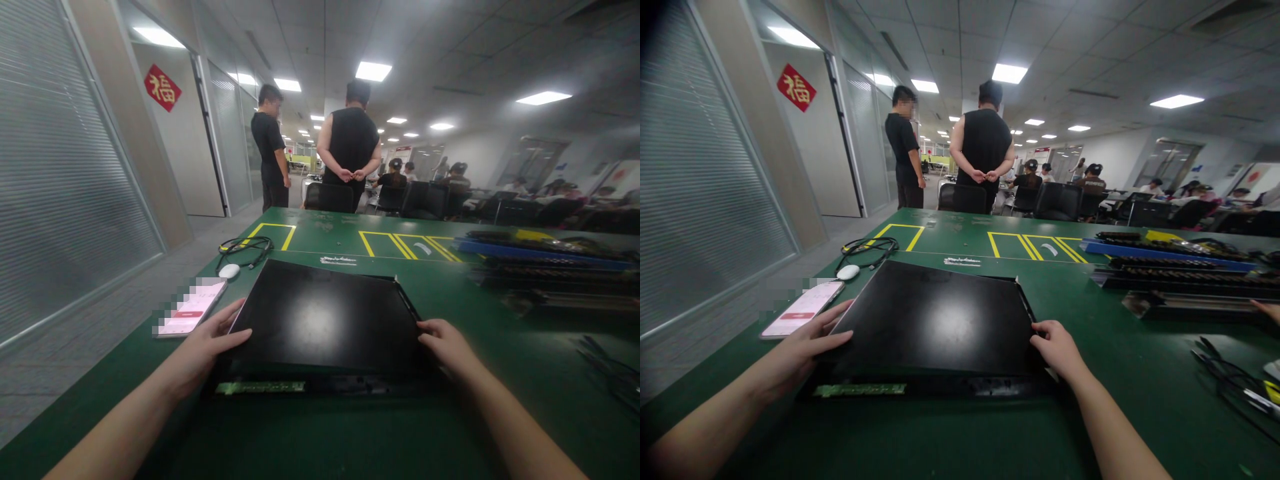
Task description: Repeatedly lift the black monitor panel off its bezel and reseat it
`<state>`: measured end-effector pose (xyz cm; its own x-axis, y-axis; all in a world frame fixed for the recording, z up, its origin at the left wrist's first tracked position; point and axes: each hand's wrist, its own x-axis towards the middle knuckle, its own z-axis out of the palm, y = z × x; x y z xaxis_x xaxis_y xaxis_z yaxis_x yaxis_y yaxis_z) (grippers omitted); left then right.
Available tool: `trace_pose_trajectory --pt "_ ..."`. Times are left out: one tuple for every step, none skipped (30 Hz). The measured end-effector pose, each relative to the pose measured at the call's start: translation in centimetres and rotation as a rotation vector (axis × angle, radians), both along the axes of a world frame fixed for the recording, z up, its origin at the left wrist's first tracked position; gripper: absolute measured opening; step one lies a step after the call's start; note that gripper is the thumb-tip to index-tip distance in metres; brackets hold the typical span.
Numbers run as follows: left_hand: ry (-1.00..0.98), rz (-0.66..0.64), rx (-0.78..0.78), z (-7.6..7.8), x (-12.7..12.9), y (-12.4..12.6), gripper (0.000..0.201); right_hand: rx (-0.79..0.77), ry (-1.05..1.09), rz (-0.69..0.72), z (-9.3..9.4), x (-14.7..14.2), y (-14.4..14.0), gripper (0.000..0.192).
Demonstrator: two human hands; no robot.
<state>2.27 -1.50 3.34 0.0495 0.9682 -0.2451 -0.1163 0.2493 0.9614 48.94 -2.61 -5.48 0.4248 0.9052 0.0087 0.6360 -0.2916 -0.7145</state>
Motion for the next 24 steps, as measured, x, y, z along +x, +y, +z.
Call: trace_pose_trajectory --pt "-0.003 -0.007 0.018 0.0 0.0 0.0 0.081 -0.002 -0.005 0.0 0.1 0.0 0.0 0.039" --pt "-0.005 -0.011 0.034 -0.1 0.1 0.0 0.08 0.005 -0.01 -0.001 0.1 -0.1 0.0 0.038" --pt "-0.009 -0.012 0.049 -0.1 0.1 0.0 0.08 0.018 -0.015 0.001 0.1 -0.1 0.0 0.037" --pt "-0.015 -0.011 0.061 -0.1 0.0 -0.1 0.08 0.038 -0.022 0.005 0.1 -0.1 0.0 0.036" --pt "-0.025 -0.017 0.067 -0.2 0.0 -0.1 0.081 0.052 -0.03 0.007 0.1 -0.1 0.0 0.035" --pt "-0.037 -0.032 0.069 -0.2 0.0 -0.1 0.082 0.056 -0.037 0.006 0.1 0.0 0.0 0.034" --pt "-0.051 -0.054 0.067 -0.2 0.0 -0.1 0.084 0.05 -0.042 0.001 0.2 0.0 0.0 0.034" --pt "-0.065 -0.077 0.066 -0.2 0.0 -0.1 0.087 0.039 -0.041 -0.004 0.2 0.0 0.0 0.034" --pt "-0.075 -0.093 0.07 -0.2 0.1 -0.1 0.09 0.027 -0.032 -0.002 0.2 0.1 0.0 0.036" --pt "-0.082 -0.102 0.079 -0.2 0.1 -0.1 0.092 0.021 -0.015 0.002 0.3 0.1 -0.1 0.039" --pt "-0.088 -0.103 0.095 -0.2 0.1 -0.1 0.094 0.019 0.007 0.008 0.4 0.0 -0.1 0.044" --pt "-0.093 -0.1 0.115 -0.2 0.2 -0.1 0.095 0.024 0.029 0.014 0.5 -0.1 -0.2 0.049" --pt "-0.099 -0.1 0.137 -0.2 0.2 -0.1 0.095 0.03 0.054 0.014 0.7 -0.2 -0.2 0.055" --pt "-0.108 -0.102 0.16 -0.3 0.2 -0.1 0.095 0.032 0.082 0.003 0.9 -0.3 -0.2 0.06" --pt "-0.119 -0.109 0.183 -0.4 0.2 -0.1 0.095 0.032 0.112 -0.018 1.1 -0.5 -0.3 0.064" --pt "-0.13 -0.117 0.203 -0.4 0.2 -0.1 0.094 0.029 0.147 -0.042 1.3 -0.7 -0.3 0.066" --pt "-0.141 -0.121 0.221 -0.5 0.2 -0.2 0.094 0.022 0.185 -0.064 1.4 -0.9 -0.3 0.065" --pt "-0.152 -0.122 0.237 -0.6 0.2 -0.3 0.093 0.014 0.225 -0.084 1.6 -1.1 -0.4 0.063" --pt "-0.159 -0.119 0.253 -0.6 0.2 -0.4 0.093 0.005 0.262 -0.101 1.8 -1.2 -0.4 0.059" --pt "-0.16 -0.115 0.265 -0.6 0.1 -0.4 0.092 0.001 0.297 -0.116 2.0 -1.3 -0.4 0.056" --pt "-0.156 -0.109 0.274 -0.5 0.1 -0.5 0.092 0.008 0.331 -0.128 2.2 -1.4 -0.5 0.054" --pt "-0.149 -0.101 0.278 -0.5 0.0 -0.5 0.092 0.026 0.361 -0.131 2.4 -1.5 -0.6 0.053" --pt "-0.14 -0.091 0.279 -0.3 0.0 -0.6 0.092 0.059 0.384 -0.123 2.7 -1.6 -0.7 0.053" --pt "-0.132 -0.076 0.278 -0.2 -0.1 -0.6 0.092 0.101 0.388 -0.101 3.0 -1.7 -0.8 0.054"
